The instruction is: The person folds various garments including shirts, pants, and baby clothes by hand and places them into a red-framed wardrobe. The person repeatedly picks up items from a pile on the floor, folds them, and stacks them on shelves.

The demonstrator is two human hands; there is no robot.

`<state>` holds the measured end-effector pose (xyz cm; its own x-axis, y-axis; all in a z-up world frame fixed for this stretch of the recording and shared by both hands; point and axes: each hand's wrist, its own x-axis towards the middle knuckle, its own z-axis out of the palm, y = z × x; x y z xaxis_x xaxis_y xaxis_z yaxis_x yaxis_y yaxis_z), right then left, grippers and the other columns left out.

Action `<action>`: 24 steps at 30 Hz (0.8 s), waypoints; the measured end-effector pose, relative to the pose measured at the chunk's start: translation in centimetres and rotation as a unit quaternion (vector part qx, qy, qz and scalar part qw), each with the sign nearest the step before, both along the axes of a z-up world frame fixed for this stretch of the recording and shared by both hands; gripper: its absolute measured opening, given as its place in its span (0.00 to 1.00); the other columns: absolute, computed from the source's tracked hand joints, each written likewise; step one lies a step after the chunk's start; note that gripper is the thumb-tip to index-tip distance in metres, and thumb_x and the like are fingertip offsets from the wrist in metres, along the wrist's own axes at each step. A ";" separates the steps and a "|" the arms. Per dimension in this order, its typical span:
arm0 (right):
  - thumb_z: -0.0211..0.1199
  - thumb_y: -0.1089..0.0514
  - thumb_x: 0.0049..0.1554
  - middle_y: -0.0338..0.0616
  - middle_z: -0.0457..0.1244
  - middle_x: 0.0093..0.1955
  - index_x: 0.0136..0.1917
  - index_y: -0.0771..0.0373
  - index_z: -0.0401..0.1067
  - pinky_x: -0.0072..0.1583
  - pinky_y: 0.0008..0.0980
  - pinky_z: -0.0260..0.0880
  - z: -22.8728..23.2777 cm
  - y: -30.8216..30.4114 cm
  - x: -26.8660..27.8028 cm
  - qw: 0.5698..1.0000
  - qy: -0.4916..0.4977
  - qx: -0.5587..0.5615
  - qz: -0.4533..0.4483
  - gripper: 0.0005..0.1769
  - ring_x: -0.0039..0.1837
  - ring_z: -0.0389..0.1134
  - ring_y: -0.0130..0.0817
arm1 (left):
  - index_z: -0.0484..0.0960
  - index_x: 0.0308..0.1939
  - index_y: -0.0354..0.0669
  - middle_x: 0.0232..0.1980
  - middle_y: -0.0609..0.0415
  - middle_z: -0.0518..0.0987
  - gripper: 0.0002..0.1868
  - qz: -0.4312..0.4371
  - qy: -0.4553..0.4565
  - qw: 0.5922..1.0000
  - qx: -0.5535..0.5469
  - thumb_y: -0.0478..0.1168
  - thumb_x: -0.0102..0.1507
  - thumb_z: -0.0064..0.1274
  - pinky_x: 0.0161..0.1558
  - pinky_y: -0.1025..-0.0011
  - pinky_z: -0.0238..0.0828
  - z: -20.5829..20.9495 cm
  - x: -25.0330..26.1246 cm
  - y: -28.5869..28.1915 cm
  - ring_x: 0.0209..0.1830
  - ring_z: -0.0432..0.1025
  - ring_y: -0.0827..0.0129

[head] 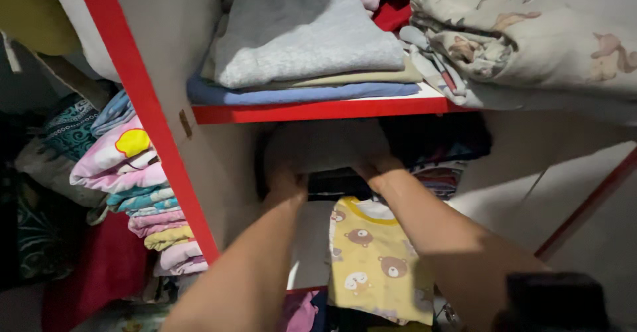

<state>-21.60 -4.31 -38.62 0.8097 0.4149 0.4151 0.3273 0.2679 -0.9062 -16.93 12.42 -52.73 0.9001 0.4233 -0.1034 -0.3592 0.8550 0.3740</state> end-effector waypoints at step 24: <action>0.52 0.65 0.61 0.59 0.62 0.66 0.65 0.69 0.65 0.65 0.55 0.72 -16.9 -8.4 12.5 0.876 0.404 0.261 -0.023 0.19 0.65 0.66 0.56 | 0.74 0.59 0.52 0.49 0.54 0.77 0.20 -0.006 0.116 0.991 0.065 0.30 0.63 0.49 0.40 0.67 0.79 -6.5 0.3 -2.1 0.39 0.74 0.66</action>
<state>-9.12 -12.70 -55.51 0.9378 0.2984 -0.1776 -0.3432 0.7184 -0.6050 -16.59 10.37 -59.25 0.8636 0.4360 -0.2529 -0.2408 0.7976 0.5530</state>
